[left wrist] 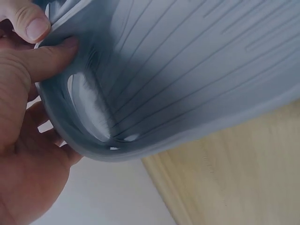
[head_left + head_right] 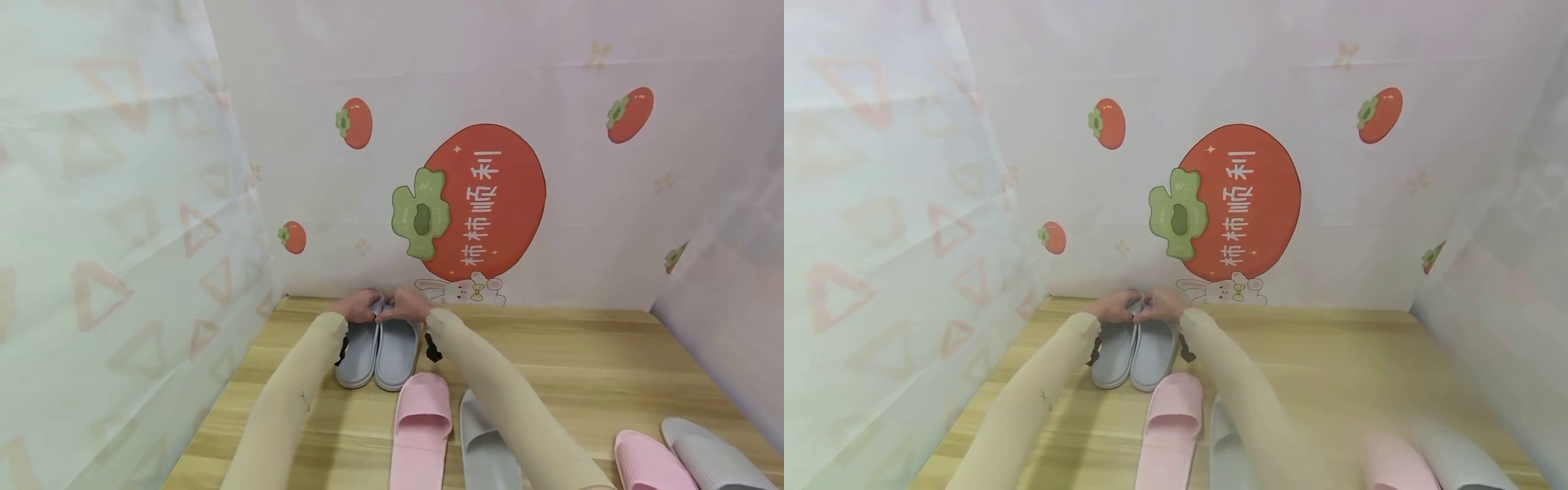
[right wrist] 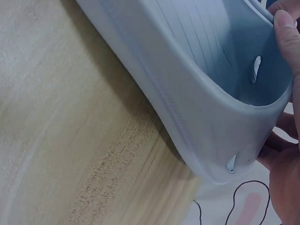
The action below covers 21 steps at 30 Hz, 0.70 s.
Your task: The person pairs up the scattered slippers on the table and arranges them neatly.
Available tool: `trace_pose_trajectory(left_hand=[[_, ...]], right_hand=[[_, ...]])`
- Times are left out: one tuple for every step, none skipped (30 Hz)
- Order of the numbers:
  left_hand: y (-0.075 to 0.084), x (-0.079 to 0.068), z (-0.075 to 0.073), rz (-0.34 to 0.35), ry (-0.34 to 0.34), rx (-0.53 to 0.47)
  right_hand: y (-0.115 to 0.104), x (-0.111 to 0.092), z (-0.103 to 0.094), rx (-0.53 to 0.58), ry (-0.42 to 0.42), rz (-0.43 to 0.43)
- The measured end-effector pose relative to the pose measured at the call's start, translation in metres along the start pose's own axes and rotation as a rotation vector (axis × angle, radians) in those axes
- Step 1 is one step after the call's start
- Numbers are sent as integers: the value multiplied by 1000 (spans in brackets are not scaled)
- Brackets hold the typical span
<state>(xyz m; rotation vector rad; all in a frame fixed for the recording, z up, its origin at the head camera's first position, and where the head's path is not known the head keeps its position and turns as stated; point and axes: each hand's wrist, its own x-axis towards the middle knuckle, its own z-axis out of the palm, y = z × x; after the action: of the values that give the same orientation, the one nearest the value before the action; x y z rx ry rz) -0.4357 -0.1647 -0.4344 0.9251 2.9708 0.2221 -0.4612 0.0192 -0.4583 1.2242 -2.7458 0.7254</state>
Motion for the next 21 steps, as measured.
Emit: trace_pose_trajectory(left_hand=[[0, 0, 1, 6, 12, 3], [0, 0, 2, 12, 22, 9], [0, 0, 4, 15, 25, 17], [0, -1, 5, 17, 25, 25], [1, -1, 6, 18, 22, 29], [1, -1, 6, 13, 13, 30], [3, -1, 7, 8, 5, 23], [4, -2, 7, 0, -3, 19], [6, -2, 7, -12, -8, 15], [8, -2, 7, -22, -13, 17], [10, -3, 6, -36, -21, 12], [11, -3, 6, -52, -26, 8], [12, -3, 5, -64, -27, 4], [13, -4, 5, -75, -28, 2], [14, -4, 5, -83, -30, -1], [14, -4, 5, -88, -30, -1], [13, -4, 5, -92, -26, -8], [13, -5, 5, -91, -25, -5], [12, -5, 5, -91, -23, 0], [12, -5, 5, -91, -23, 5], [11, -6, 6, -92, -24, 11]], right_hand=[[0, 0, 0, -8, 6, -4], [0, 0, 0, -12, 8, -5], [0, 0, -1, -21, 7, -3], [-1, 0, -1, -28, 2, 3], [-1, 0, -1, -34, -6, 12], [-2, -1, -1, -43, -15, 23], [-2, -2, -1, -46, -24, 34], [-3, -3, -1, -49, -31, 45], [-3, -4, -2, -51, -35, 55], [-3, -5, -2, -55, -36, 62], [-3, -5, -2, -55, -36, 68], [-3, -5, -2, -54, -35, 71], [-3, -5, -2, -55, -33, 72], [-3, -5, -2, -54, -31, 76], [-3, -5, -2, -53, -29, 75], [-2, -4, -2, -53, -29, 76], [-2, -4, -2, -51, -29, 77], [-2, -4, -1, -50, -29, 78], [-1, -3, -1, -50, -30, 80], [-1, -3, -1, -48, -31, 82], [-1, -3, -1, -48, -32, 82]])
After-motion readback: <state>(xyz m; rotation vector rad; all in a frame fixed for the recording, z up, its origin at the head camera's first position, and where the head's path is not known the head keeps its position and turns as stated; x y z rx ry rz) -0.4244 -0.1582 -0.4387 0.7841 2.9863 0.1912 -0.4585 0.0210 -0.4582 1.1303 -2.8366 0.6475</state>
